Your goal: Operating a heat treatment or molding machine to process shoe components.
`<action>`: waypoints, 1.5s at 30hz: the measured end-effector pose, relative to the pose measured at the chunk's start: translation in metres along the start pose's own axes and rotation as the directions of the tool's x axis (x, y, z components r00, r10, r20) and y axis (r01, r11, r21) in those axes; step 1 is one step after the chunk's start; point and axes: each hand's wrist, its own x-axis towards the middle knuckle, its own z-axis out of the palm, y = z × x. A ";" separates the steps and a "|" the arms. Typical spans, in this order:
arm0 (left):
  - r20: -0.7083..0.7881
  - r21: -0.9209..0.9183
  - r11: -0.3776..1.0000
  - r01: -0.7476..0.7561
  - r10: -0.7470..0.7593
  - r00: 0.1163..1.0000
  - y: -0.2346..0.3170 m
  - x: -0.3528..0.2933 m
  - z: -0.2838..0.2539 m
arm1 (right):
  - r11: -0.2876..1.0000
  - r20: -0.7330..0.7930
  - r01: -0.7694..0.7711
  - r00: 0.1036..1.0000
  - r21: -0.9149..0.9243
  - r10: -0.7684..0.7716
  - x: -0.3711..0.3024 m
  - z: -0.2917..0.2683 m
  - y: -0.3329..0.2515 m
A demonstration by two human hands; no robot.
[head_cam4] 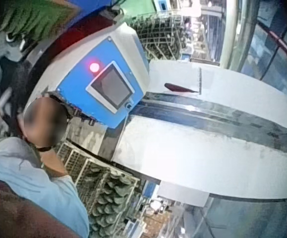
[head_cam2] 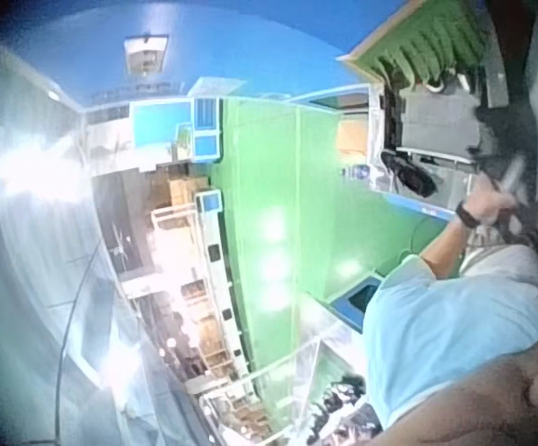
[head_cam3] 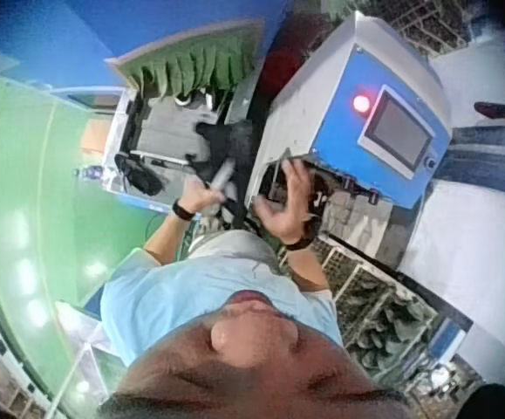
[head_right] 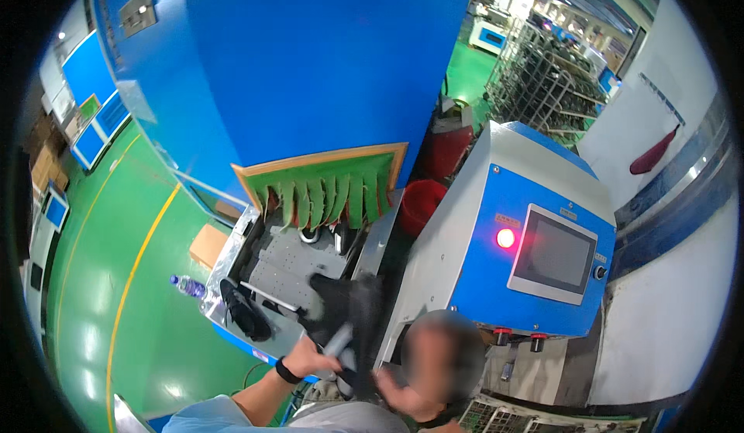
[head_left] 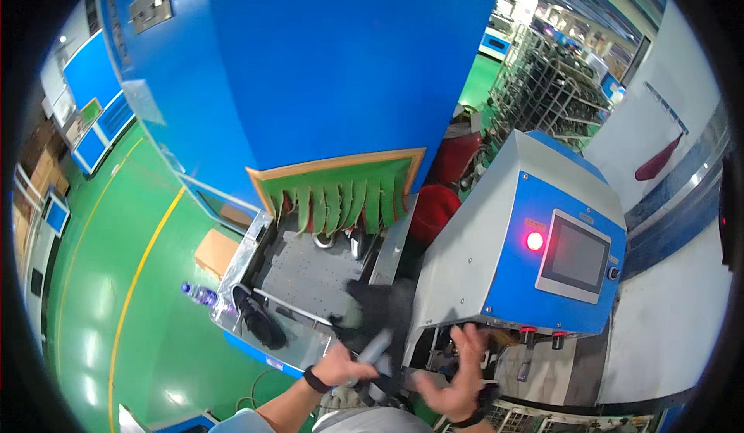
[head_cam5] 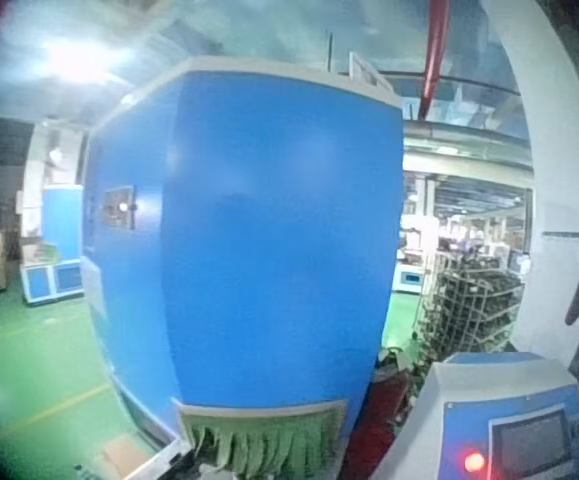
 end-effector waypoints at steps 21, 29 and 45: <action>0.582 0.334 0.911 0.242 -0.401 0.707 -0.039 -0.038 0.196 | -0.772 0.790 -0.258 0.409 0.580 0.457 -0.267 -0.072 0.090; 0.208 -0.009 0.844 0.537 -0.524 0.826 -0.047 -0.033 0.194 | 0.410 0.161 -0.722 0.578 0.557 0.800 -0.197 -0.106 0.122; 0.150 -0.297 0.687 0.663 -0.652 0.744 -0.158 0.036 0.150 | 0.602 0.090 -0.532 0.700 -0.596 0.708 -0.110 -0.025 0.157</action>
